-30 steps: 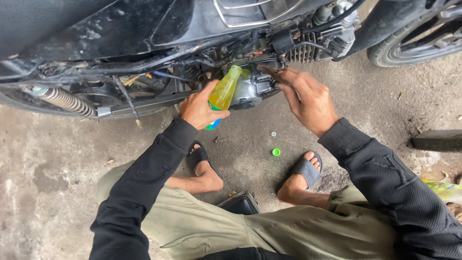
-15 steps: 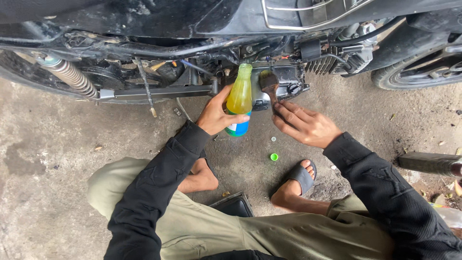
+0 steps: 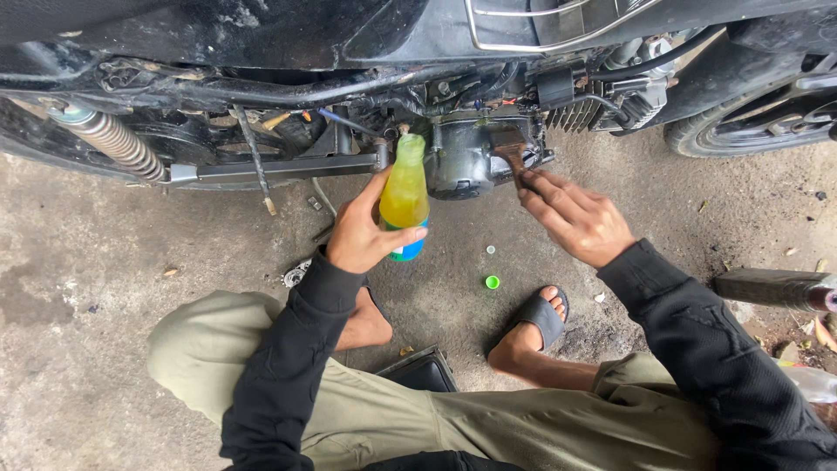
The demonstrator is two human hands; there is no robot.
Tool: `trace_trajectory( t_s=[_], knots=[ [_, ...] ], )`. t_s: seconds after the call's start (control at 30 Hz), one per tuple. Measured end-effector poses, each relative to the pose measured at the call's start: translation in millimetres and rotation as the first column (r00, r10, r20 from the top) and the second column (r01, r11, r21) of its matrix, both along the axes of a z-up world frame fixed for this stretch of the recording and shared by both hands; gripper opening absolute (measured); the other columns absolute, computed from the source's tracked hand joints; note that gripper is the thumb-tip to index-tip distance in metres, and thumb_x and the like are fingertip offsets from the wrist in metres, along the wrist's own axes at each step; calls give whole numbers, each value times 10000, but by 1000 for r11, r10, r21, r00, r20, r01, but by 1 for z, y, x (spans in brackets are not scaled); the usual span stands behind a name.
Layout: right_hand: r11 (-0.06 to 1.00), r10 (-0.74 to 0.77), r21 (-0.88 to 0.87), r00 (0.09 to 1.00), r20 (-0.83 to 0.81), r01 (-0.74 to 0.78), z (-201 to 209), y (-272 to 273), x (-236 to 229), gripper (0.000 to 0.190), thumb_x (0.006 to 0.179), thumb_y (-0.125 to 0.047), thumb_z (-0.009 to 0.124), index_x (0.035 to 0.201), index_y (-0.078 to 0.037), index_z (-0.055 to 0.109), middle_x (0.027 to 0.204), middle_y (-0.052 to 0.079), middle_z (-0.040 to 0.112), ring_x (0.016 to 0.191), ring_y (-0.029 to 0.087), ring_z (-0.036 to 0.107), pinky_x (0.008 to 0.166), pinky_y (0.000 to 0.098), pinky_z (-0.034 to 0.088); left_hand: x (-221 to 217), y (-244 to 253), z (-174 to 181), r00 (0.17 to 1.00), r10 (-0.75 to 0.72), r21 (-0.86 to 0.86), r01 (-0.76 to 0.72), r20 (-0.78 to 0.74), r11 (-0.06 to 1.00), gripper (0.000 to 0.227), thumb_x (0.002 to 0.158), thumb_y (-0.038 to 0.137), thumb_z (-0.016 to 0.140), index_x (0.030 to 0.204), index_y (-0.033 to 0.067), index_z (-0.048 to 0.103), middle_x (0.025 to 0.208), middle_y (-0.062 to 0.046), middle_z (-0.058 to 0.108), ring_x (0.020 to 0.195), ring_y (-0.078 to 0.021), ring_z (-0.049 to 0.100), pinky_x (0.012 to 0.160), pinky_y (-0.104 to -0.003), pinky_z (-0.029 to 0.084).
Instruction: The person cleans the exterior of a motorcycle engine by applying a yellow liquid from a plastic bottle and scrubbing the metal surfaces with a brush.
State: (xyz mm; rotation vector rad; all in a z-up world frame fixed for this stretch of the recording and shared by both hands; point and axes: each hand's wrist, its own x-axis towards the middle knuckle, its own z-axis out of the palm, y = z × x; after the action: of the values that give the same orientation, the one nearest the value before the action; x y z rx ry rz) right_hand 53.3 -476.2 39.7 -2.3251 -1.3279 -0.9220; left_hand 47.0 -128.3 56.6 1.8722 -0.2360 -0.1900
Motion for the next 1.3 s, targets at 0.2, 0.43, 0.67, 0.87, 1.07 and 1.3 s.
trace_trajectory(
  t_s=[0.2, 0.43, 0.67, 0.87, 1.07, 1.3],
  knots=[
    [1000, 29, 5, 998, 60, -30, 13, 34, 13, 331, 1111, -104, 395, 1155, -19, 712, 1170, 219, 718, 1095, 336, 736, 850, 353, 602, -29, 1, -14, 999, 31, -84, -32, -18, 996, 907, 702, 215, 944, 1470, 38, 497, 1249, -289, 652, 1209, -491, 609, 1011, -584, 503],
    [997, -40, -57, 997, 64, 44, 2, 20, 14, 239, 1081, -55, 484, 1152, -16, 709, 1087, 209, 724, 1018, 326, 749, 786, 352, 609, -46, 2, -35, 995, 95, -51, -97, -37, 994, 934, 663, 237, 956, 1476, 85, 520, 1225, -237, 688, 1195, -443, 629, 982, -513, 540],
    [983, -166, -74, 986, 21, 167, -11, -16, 2, 225, 1055, -67, 527, 1166, -39, 720, 1151, 171, 733, 1066, 304, 749, 812, 330, 599, -49, 2, -34, 992, 109, -29, -111, -63, 993, 936, 667, 236, 943, 1482, 96, 506, 1228, -242, 690, 1176, -442, 641, 974, -505, 552],
    [987, -157, 23, 987, -13, 158, -2, -16, -6, 165, 1002, 9, 630, 1129, 3, 735, 1100, 211, 746, 990, 348, 759, 785, 363, 602, -46, -2, -31, 990, 123, -24, -125, -70, 992, 925, 653, 230, 942, 1468, 103, 522, 1205, -247, 698, 1148, -449, 651, 952, -508, 564],
    [985, -163, 51, 987, -2, 163, 2, -4, 5, 149, 1000, 1, 651, 1119, 1, 741, 1095, 203, 751, 980, 344, 762, 781, 365, 608, -47, -4, -25, 990, 120, -27, -122, -75, 992, 927, 650, 236, 945, 1465, 100, 526, 1199, -251, 699, 1144, -449, 655, 947, -502, 566],
    [964, -236, 114, 971, -47, 240, -17, -26, -8, 203, 950, 51, 712, 1147, 10, 735, 1074, 199, 763, 910, 341, 763, 707, 374, 596, -51, 3, -25, 992, 115, -42, -117, -50, 992, 942, 662, 219, 946, 1479, 62, 506, 1240, -280, 673, 1157, -486, 637, 951, -527, 553]
  ],
)
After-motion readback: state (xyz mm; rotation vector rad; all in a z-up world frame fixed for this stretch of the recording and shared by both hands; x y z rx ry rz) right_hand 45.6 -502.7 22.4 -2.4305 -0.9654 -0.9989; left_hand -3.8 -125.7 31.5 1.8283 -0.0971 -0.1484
